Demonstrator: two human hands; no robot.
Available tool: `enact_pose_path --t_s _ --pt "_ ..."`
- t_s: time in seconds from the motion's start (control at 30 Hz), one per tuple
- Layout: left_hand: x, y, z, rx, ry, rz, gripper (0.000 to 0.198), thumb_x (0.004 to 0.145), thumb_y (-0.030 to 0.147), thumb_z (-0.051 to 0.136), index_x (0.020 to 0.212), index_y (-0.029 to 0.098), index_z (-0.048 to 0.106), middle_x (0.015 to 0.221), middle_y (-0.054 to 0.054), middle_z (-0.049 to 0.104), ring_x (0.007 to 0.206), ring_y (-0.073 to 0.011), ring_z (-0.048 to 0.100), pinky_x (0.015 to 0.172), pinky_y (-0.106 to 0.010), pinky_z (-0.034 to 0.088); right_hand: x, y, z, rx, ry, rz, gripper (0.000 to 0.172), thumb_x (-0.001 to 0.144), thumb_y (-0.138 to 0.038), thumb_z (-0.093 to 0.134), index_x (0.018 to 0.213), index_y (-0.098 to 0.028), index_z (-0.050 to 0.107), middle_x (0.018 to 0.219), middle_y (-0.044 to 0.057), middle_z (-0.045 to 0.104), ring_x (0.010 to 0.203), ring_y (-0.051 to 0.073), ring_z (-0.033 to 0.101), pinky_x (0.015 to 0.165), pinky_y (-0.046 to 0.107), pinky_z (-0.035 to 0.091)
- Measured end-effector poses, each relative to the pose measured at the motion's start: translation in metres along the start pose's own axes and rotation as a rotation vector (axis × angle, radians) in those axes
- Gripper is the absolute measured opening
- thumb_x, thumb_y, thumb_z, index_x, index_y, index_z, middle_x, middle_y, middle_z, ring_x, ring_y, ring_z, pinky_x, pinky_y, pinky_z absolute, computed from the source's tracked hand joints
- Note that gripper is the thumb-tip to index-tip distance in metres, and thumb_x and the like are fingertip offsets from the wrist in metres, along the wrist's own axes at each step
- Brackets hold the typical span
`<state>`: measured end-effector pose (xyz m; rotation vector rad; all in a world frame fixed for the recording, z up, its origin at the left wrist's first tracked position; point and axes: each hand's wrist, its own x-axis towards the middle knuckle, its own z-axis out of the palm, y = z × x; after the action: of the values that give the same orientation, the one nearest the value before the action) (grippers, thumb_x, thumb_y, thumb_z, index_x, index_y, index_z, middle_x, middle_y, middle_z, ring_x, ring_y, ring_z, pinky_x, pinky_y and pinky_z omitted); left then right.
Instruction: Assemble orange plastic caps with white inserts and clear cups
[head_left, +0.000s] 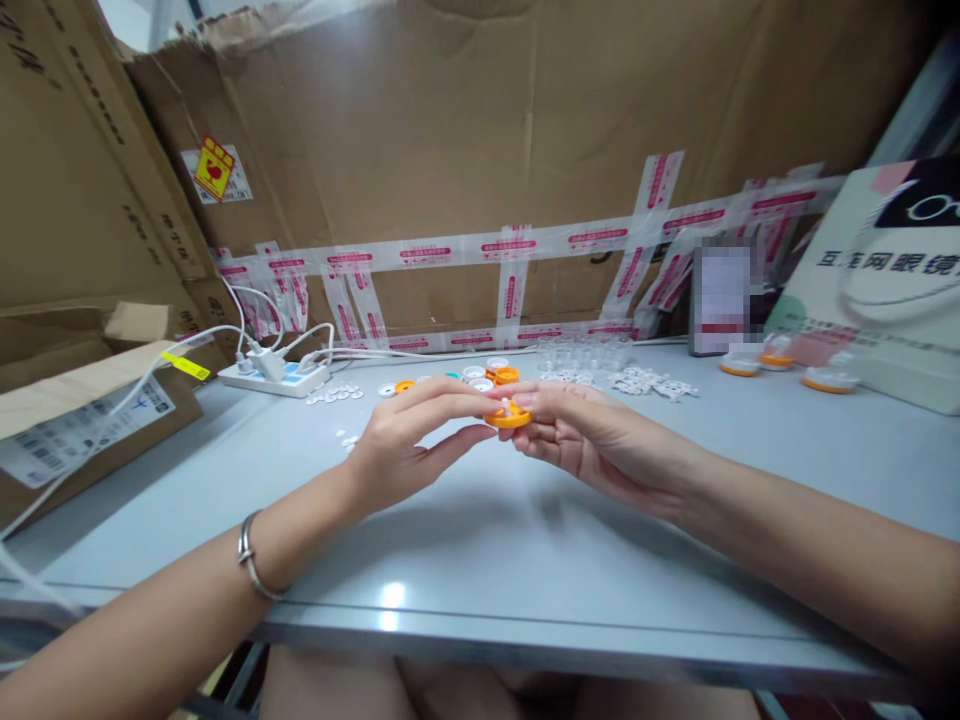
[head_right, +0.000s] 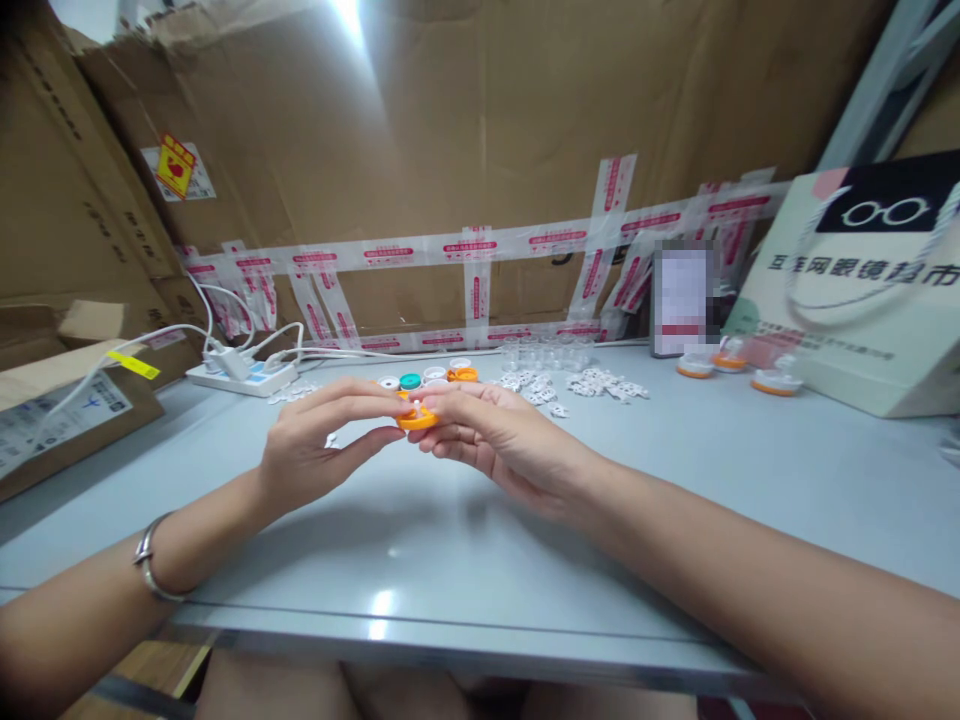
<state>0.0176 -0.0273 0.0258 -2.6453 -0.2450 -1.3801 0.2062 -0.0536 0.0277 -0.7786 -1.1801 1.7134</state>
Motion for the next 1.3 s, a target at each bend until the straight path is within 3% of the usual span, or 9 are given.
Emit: enact_pose_path --t_s 0.67,0.97,1.3 --pt "-0.0042 -0.0036 0.0061 -0.016 -0.035 0.039 0.023 0.079 0.005 0.058 0.1 0.013 0.061 0.089 -0.009 0.067 0.087 -0.0131 0.062 0.079 -0.025 0.053 0.0025 0.0026 -0.0023 -0.047 -0.014 -0.015 0.008 0.07 -0.025 0.067 0.072 -0.017 0.065 0.068 -0.001 0.06 0.065 0.007 0.053 0.067 0.019 0.044" --pt "-0.0056 -0.0049 0.0063 -0.064 -0.059 0.044 0.022 0.079 0.003 0.057 0.098 0.012 0.062 0.088 -0.01 0.066 0.084 -0.0133 0.063 0.075 -0.026 0.054 0.0027 0.0053 -0.0021 -0.029 0.074 0.021 0.012 0.067 -0.02 0.069 0.078 -0.018 0.064 0.07 -0.002 0.062 0.063 0.007 0.053 0.068 0.021 0.044" --pt "-0.0061 -0.0057 0.0077 -0.047 -0.079 0.062 0.018 0.081 0.005 0.055 0.095 0.014 0.062 0.086 -0.009 0.065 0.08 -0.0131 0.062 0.071 -0.025 0.054 0.0041 0.0076 -0.0047 -0.034 0.042 0.006 0.014 0.066 -0.02 0.069 0.078 -0.018 0.063 0.068 -0.003 0.06 0.061 0.006 0.051 0.065 0.021 0.043"
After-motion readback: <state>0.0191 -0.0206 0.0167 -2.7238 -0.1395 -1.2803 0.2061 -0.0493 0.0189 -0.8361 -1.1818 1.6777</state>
